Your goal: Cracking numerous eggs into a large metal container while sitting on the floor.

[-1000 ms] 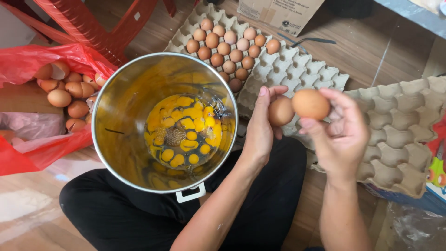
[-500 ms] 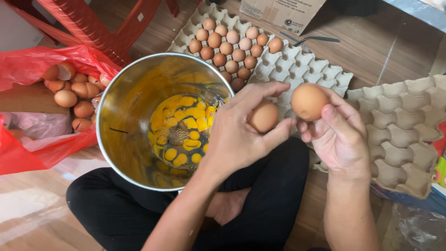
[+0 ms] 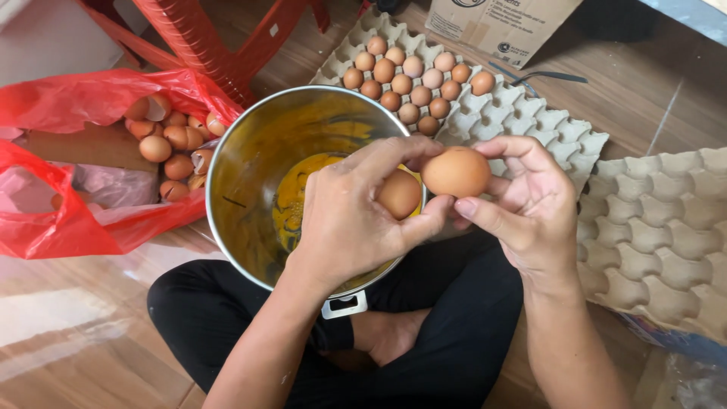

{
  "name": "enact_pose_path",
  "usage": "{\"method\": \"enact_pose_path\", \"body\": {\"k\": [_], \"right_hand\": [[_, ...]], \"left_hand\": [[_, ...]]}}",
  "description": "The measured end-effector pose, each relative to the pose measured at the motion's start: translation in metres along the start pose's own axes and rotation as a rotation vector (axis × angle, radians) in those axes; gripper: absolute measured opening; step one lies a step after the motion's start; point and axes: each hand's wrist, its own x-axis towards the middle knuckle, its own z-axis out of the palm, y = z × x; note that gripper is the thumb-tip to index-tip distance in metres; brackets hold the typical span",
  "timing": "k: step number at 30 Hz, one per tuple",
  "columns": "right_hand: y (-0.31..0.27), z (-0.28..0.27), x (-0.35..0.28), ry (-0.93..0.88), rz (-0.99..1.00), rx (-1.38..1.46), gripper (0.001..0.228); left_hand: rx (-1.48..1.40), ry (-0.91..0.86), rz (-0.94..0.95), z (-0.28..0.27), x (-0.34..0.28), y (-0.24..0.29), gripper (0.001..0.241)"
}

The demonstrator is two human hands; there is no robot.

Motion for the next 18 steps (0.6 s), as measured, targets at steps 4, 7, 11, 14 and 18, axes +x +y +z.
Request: {"method": "enact_pose_path", "body": {"k": [4, 7, 11, 14, 18], "right_hand": [[0.006, 0.017, -0.003, 0.081, -0.171, -0.274, 0.050], [0.019, 0.021, -0.003, 0.040, -0.299, -0.457, 0.054], [0.029, 0.039, -0.001, 0.016, -0.333, -0.543, 0.051], [0.031, 0.054, 0.003, -0.008, -0.350, -0.596, 0.048], [0.035, 0.067, 0.008, -0.020, -0.352, -0.641, 0.047]], "left_hand": [[0.108, 0.017, -0.001, -0.007, -0.003, -0.003, 0.037], [0.154, 0.052, 0.001, -0.014, -0.010, -0.009, 0.036], [0.199, 0.100, -0.002, -0.024, -0.019, -0.015, 0.036], [0.241, 0.131, -0.013, -0.033, -0.025, -0.020, 0.036], [0.248, 0.153, -0.027, -0.042, -0.030, -0.028, 0.035]]}}
